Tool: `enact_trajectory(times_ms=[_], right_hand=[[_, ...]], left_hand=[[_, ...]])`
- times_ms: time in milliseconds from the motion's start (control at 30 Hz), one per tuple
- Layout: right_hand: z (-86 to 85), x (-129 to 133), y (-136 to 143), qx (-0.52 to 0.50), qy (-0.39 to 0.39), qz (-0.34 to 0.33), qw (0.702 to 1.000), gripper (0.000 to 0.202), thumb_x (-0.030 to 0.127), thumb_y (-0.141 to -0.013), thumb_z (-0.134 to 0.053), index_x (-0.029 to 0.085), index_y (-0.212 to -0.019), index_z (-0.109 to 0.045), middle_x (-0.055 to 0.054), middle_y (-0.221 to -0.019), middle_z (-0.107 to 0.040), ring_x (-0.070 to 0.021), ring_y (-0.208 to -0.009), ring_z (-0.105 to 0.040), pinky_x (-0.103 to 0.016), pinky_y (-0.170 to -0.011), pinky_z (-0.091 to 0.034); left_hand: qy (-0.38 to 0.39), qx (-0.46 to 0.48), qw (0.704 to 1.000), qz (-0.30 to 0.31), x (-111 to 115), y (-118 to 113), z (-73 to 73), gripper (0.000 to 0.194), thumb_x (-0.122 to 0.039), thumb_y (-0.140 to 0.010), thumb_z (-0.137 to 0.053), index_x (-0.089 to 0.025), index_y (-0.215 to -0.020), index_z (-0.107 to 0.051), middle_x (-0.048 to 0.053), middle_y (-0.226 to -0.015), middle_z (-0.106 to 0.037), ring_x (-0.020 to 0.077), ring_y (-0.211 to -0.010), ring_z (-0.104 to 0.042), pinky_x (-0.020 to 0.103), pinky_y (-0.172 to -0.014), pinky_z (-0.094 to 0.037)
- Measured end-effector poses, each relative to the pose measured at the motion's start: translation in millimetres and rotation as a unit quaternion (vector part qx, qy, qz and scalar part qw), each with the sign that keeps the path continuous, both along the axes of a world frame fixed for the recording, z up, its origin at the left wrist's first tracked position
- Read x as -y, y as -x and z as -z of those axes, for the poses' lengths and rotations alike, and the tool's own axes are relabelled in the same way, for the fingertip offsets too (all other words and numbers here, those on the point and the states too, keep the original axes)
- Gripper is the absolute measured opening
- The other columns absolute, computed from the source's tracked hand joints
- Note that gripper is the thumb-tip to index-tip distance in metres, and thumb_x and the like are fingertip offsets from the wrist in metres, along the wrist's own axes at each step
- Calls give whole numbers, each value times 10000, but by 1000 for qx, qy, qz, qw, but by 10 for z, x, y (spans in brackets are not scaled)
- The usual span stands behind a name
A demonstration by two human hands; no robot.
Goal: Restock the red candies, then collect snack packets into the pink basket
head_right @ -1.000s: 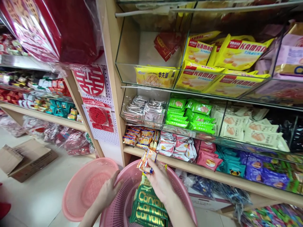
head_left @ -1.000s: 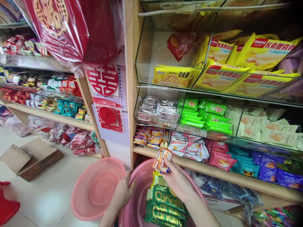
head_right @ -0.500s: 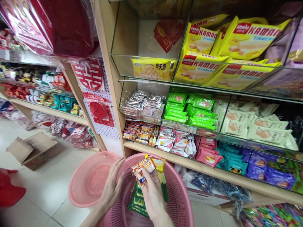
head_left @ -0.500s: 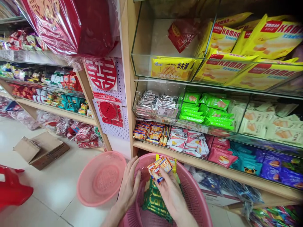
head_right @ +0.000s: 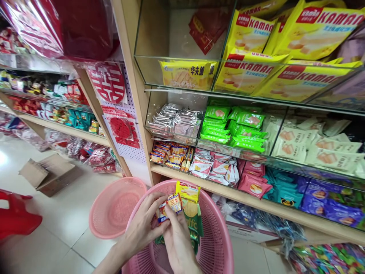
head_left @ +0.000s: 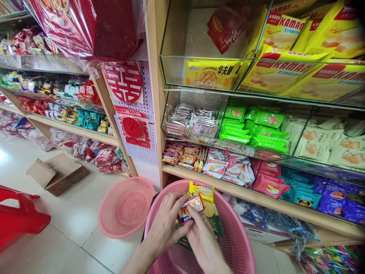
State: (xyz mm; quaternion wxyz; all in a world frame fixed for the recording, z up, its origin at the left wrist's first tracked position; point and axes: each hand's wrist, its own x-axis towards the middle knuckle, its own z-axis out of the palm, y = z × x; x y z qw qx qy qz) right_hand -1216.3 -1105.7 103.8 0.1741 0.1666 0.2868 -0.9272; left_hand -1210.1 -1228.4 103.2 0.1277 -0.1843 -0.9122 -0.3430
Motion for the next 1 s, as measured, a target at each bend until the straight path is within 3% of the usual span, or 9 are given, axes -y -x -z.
enact_trajectory(times_ms=[167, 300, 533, 800, 1000], right_hand=[[1, -53, -23, 14, 6, -6, 1000, 425, 316, -726, -724, 245, -1131, -615, -15, -1086, -687, -151, -955, -637, -245, -766, -546], [-18, -97, -22, 31, 2, -10, 999, 361, 331, -700, -742, 227, -1036, -658, -26, -977, -710, -144, -820, -647, -240, -706, -553], [-55, -108, -61, 38, 16, -17, 999, 317, 353, -668, -762, 232, -950, -682, -11, -912, -705, -151, -827, -634, -251, -734, -547], [-82, -138, -101, 24, 37, -32, 999, 339, 377, -694, -735, 236, -996, -670, -27, -1011, -699, -181, -963, -621, -294, -834, -531], [-62, -148, -128, 15, 22, -45, 999, 382, 382, -676, -745, 243, -1022, -660, -27, -1055, -692, -188, -1010, -611, -323, -921, -492]], left_hand=[[-17, 22, 1000, 4, 1, -2, -58, 537, -292, -838, -581, -250, -1327, -364, 98, -1294, -447, 237, -1206, -431, 396, -1006, -409], [-21, 21, 1000, 0, 32, -1, -69, 537, -270, -833, -583, -245, -1325, -368, 106, -1290, -451, 246, -1204, -433, 407, -1000, -411], [-18, 24, 999, 29, 83, -16, -106, 582, -221, -832, -574, -268, -1359, -332, 86, -1270, -475, 225, -1186, -447, 391, -999, -415], [-3, 27, 999, 27, 53, -31, -146, 617, -265, -828, -603, -268, -1376, -318, 100, -1270, -482, 245, -1190, -462, 409, -989, -434], [-32, 45, 998, 29, 60, -54, -183, 596, -226, -828, -601, -311, -1356, -337, 76, -1261, -501, 227, -1181, -500, 379, -967, -473]])
